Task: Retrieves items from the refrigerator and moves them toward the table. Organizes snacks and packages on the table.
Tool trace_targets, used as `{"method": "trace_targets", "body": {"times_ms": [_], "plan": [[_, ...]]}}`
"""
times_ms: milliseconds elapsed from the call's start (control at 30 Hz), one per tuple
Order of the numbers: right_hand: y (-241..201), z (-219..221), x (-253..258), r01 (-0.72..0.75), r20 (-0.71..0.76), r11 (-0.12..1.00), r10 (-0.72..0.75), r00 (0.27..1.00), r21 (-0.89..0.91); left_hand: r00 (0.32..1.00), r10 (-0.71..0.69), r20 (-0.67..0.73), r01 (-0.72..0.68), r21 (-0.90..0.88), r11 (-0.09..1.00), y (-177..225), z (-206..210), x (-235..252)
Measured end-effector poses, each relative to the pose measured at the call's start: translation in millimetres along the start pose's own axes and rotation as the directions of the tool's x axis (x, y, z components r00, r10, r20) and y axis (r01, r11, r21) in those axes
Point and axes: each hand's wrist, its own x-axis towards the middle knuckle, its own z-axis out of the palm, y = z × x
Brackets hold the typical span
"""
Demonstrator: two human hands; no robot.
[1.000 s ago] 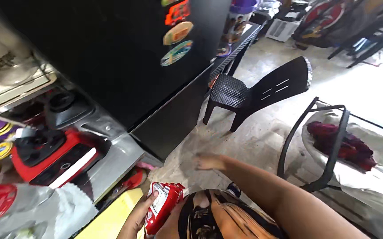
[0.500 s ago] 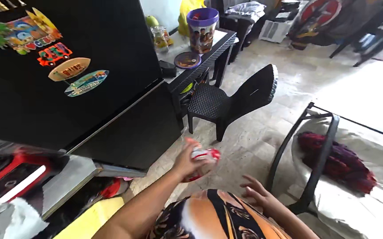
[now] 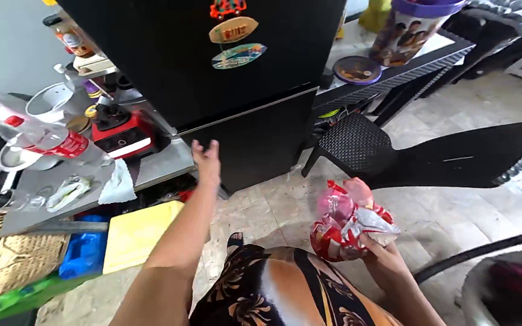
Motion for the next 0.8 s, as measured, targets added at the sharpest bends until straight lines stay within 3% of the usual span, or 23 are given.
{"method": "trace_targets", "body": {"times_ms": [100,233,400,500,567,633,700,800], "plan": [[5,46,-1,0.041,-0.012,0.998,-0.042,0.999,-0.041,0.996,-0.001,-0.092,-0.002,-0.032,0.999,-2,-56,81],[16,128,-10,0.014,-0.041,0.993,-0.019,0.999,-0.117,0.996,0.012,0.094,-0.007,-0.054,0.999,-3,-76,142],[29,189,-15,-0.064,-0.041,0.982,0.057,0.998,-0.177,0.98,0.114,0.16,-0.103,-0.077,0.992,-35,-93,153],[23,199,-16,-0.038,-0.145,0.991,0.019,0.989,-0.129,0.946,-0.061,0.318,0.057,0.02,0.998,-78,-110,122],[23,195,-24,0.002,-0.205,0.994,-0.024,0.978,-0.106,0.836,-0.238,0.495,0.156,0.201,0.967,-114,-121,92],[26,185,-36,0.044,-0.228,0.99,-0.074,0.971,-0.135,0.625,-0.43,0.652,0.169,0.425,0.889,-140,-125,59],[28,179,-49,0.057,-0.259,0.979,-0.107,0.96,-0.194,0.392,-0.587,0.708,0.148,0.582,0.8,-147,-120,22],[29,170,-60,0.127,-0.253,0.965,-0.185,0.949,-0.231,0.151,-0.633,0.759,0.111,0.623,0.774,-133,-99,-20]]}}
